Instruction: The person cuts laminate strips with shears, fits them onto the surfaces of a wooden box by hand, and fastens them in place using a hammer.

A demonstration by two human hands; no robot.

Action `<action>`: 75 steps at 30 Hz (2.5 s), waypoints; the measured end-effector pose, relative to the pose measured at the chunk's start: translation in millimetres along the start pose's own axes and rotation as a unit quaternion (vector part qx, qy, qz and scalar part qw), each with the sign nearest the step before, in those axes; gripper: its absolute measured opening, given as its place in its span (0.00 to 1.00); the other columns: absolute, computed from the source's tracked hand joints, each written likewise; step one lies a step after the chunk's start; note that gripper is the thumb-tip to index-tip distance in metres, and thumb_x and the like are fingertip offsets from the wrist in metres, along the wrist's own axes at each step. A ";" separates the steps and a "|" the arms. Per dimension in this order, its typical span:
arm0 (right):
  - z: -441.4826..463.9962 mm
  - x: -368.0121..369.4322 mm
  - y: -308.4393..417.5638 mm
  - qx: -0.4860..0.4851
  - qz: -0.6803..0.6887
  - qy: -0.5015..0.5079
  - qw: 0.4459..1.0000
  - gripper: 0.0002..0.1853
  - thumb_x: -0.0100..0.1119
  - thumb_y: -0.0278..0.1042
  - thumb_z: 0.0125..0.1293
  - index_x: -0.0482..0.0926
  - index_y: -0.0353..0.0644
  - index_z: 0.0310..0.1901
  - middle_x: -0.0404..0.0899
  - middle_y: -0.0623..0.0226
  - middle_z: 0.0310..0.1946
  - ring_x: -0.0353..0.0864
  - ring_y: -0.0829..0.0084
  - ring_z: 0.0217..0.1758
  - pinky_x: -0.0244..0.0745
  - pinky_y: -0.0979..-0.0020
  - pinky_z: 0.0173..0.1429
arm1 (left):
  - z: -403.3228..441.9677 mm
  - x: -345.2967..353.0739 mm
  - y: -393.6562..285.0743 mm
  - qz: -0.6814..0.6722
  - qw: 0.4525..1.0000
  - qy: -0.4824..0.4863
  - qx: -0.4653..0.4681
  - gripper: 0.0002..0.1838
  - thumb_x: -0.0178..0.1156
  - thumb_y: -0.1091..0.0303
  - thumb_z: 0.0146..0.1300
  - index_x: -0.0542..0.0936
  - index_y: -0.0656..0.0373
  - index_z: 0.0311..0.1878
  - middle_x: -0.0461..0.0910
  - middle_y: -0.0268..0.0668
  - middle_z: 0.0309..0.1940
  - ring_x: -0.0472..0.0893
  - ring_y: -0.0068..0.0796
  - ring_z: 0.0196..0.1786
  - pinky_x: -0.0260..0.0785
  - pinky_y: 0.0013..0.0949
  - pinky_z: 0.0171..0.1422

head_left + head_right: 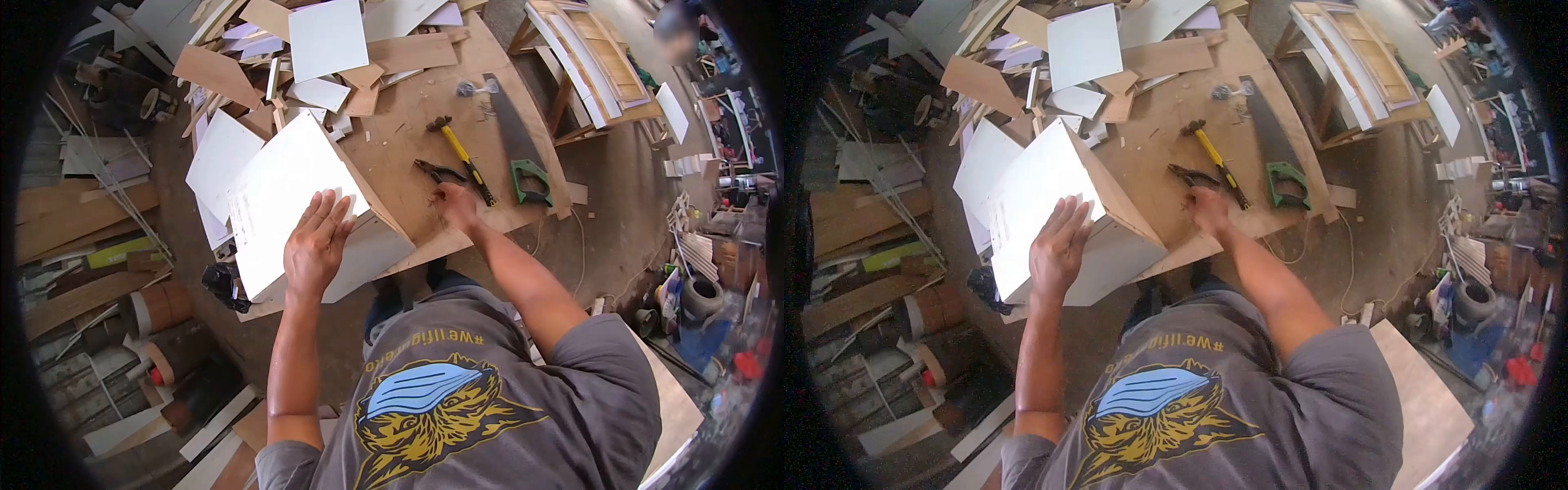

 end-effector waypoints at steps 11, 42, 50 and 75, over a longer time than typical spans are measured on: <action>-0.7 39.5 9.8 -0.030 -0.171 0.067 0.983 0.11 0.59 0.42 0.73 0.82 0.48 0.50 0.83 0.62 0.51 0.85 0.56 0.58 0.84 0.52 0.56 | 1.9 -0.7 1.0 -0.006 1.000 0.013 -0.026 0.20 0.70 0.56 0.71 0.88 0.48 0.64 0.85 0.46 0.64 0.81 0.48 0.72 0.78 0.44 0.70; 1.0 -84.7 300.4 -0.143 0.162 0.011 0.976 0.08 0.61 0.28 0.75 0.82 0.37 0.52 0.88 0.50 0.48 0.87 0.47 0.52 0.80 0.52 0.57 | -8.4 -10.4 17.7 -0.098 0.994 -0.044 -0.039 0.26 0.76 0.58 0.62 0.85 0.56 0.62 0.85 0.43 0.64 0.82 0.48 0.69 0.78 0.44 0.70; 3.6 -77.7 301.3 -0.237 0.095 -0.028 0.966 0.05 0.60 0.24 0.75 0.82 0.35 0.49 0.88 0.49 0.52 0.87 0.49 0.59 0.80 0.56 0.65 | -62.5 -42.6 65.2 -0.022 0.996 -0.018 -0.082 0.33 0.70 0.43 0.65 0.82 0.52 0.68 0.78 0.43 0.72 0.72 0.54 0.78 0.65 0.54 0.79; 2.5 -68.7 279.3 -0.179 0.101 -0.086 0.975 0.06 0.58 0.25 0.77 0.83 0.34 0.49 0.88 0.53 0.54 0.86 0.57 0.63 0.77 0.62 0.68 | -98.4 -51.0 101.6 0.053 0.992 0.018 -0.117 0.32 0.55 0.32 0.73 0.74 0.24 0.77 0.67 0.49 0.80 0.63 0.70 0.80 0.55 0.84 0.74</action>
Point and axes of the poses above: each hand's wrist, its own z-axis towards the middle knuckle, its own x-axis out of the palm, y = z × x, the point moved 8 cm from there along z, towards the middle knuckle
